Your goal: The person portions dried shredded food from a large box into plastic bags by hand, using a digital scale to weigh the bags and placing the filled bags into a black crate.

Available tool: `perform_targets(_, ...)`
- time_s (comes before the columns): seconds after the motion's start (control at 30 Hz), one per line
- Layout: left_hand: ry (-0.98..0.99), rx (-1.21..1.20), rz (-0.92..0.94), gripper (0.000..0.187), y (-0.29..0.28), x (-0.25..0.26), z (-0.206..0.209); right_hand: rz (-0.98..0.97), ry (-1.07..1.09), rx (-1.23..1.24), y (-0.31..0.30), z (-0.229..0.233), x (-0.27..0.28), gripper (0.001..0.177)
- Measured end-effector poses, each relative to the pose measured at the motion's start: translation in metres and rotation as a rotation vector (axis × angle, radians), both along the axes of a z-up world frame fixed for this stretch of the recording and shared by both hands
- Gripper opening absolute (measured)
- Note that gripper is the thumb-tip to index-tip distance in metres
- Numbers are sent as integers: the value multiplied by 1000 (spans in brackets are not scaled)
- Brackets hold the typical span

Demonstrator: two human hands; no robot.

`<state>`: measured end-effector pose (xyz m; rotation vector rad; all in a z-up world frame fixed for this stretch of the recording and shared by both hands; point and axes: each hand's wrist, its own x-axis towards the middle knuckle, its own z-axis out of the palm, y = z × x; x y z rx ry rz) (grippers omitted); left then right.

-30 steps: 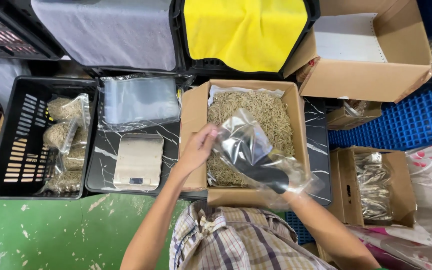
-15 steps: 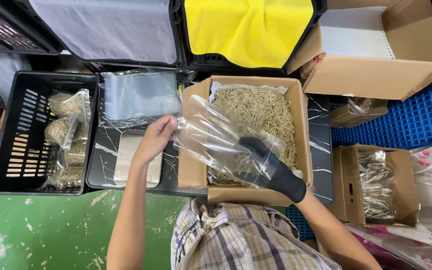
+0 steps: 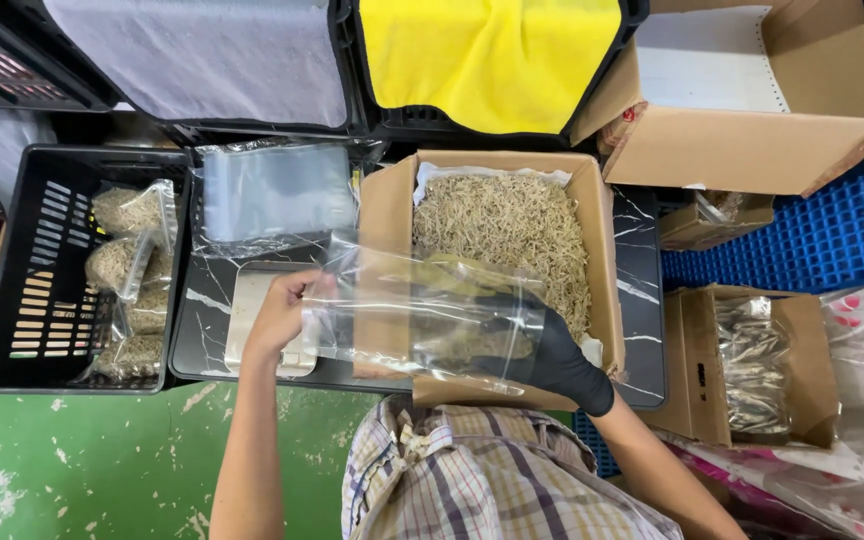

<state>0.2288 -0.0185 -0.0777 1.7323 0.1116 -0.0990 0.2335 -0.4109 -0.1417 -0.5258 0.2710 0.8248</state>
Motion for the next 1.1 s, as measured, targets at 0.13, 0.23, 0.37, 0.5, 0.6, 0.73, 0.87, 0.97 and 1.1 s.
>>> perform_targets(0.13,52,266,11,21,26,-5,-2,-119,282,-285,31,67,-7,56)
perform_targets(0.23,-324,643,153,31,-18,-7,72,-80,73,-356,36,74,-11,56)
perform_targets(0.37,-407,822,-426,120,-116,-27,133,38,-420,-473,48,80,-13,57)
perform_targets(0.5,-276,742,-797,130,-121,-25,131,140,-892,-578,55,82,-16,58)
perform_targets(0.6,-167,652,-825,128,-122,-26,144,209,-1208,-640,62,86,-16,60)
perform_targets(0.73,-202,536,-762,126,-119,-31,126,282,-1523,-705,63,94,-20,62)
perform_targets(0.87,-271,620,-725,121,-116,-37,115,209,-1891,-836,58,57,-21,62)
perform_targets(0.97,-361,693,-693,123,-114,-41,100,194,-2008,-930,59,45,-19,69)
perform_targets(1.1,-440,721,-694,124,-118,-48,97,395,-1839,-1040,68,118,-20,77)
